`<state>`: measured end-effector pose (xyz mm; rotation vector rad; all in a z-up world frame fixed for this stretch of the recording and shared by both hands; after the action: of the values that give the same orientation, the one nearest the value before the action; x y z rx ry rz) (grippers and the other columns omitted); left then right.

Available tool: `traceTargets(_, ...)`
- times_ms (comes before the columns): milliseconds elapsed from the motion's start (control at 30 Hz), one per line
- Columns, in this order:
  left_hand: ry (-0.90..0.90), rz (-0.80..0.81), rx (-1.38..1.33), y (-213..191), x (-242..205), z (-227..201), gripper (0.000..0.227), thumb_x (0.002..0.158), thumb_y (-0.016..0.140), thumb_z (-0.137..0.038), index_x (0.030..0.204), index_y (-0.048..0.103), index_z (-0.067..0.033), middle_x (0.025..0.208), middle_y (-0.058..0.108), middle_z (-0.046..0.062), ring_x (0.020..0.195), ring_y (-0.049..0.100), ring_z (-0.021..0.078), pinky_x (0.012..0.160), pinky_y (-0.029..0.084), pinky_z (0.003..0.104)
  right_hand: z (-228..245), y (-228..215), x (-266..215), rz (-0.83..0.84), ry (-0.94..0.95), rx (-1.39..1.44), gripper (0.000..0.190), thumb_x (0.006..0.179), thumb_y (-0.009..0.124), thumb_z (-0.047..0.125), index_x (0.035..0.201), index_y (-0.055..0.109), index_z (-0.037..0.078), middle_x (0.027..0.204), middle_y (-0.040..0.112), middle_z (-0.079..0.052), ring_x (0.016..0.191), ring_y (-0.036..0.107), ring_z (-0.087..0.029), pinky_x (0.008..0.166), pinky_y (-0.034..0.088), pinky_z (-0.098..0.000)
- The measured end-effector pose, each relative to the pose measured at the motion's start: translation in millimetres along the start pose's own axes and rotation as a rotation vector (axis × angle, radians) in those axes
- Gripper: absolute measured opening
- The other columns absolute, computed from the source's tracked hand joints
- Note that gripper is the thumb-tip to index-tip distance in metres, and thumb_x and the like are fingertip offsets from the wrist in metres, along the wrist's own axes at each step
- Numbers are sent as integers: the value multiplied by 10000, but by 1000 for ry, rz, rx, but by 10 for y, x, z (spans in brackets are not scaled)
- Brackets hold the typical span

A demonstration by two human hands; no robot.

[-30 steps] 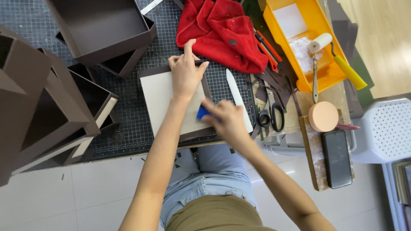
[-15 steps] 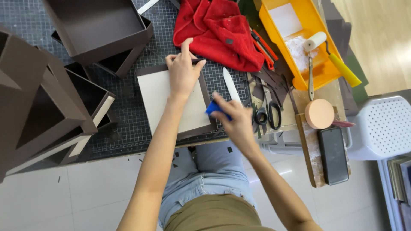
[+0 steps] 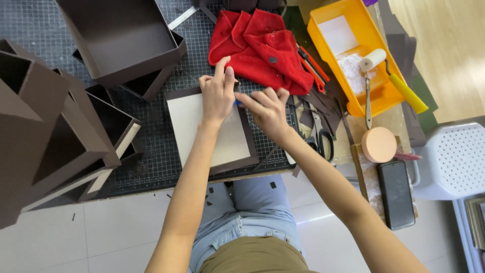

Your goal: Assembling cardboard boxes by applying glue to flaps, folding them, and trimming excess material with scissors.

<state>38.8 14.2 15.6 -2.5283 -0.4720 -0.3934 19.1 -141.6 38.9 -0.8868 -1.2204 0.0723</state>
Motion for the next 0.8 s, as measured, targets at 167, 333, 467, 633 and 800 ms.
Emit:
traceTargets(167, 19, 8, -4, 11, -31, 21, 597, 1085, 182, -561, 1388, 490, -148, 709, 711, 1, 793, 714, 207, 1012, 269, 400, -208, 328, 146, -63, -69, -29, 165, 1000, 634, 278, 1122, 740, 309, 868, 586, 74, 769, 503, -135, 780, 257, -349)
traceTargets(333, 7, -5, -31, -39, 0, 6, 628, 1078, 166, -600, 1403, 448, -142, 687, 703, 16, 792, 709, 217, 1019, 269, 389, -334, 372, 286, 16, -58, 85, 185, 990, 642, 329, 1147, 725, 277, 871, 577, 63, 779, 499, -162, 784, 271, -364)
traceTargets(467, 6, 4, -8, -45, -22, -12, 630, 1082, 174, -600, 1407, 437, -128, 734, 724, 29, 828, 718, 232, 1029, 268, 409, -249, 157, 112, 210, 101, 183, 386, 906, 749, 306, 1284, 680, 271, 849, 583, 41, 800, 519, -195, 786, 275, -406)
traceTargets(633, 6, 29, 2, -8, 23, 19, 586, 1091, 228, -581, 1390, 458, -134, 774, 742, -3, 874, 728, 216, 1033, 261, 403, 303, -548, -299, 393, 238, 325, 441, 907, 724, 233, 1342, 663, 269, 825, 609, 39, 781, 515, -202, 788, 273, -399)
traceTargets(800, 63, 38, 22, -50, 23, -58, 448, 1106, 373, -500, 1370, 516, -168, 912, 780, -6, 987, 723, 217, 1055, 235, 438, 240, -894, -554, 203, 415, 520, 190, 843, 803, 181, 1024, 752, 153, 785, 681, -6, 748, 633, -227, 780, 417, -355)
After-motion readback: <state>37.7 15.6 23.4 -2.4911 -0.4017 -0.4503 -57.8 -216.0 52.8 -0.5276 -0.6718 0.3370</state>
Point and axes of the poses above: each hand's wrist, its own x-axis towards the middle knuckle, its own y-axis out of the palm, z = x × y, the point moved 4 cm from there along x, towards the middle knuckle
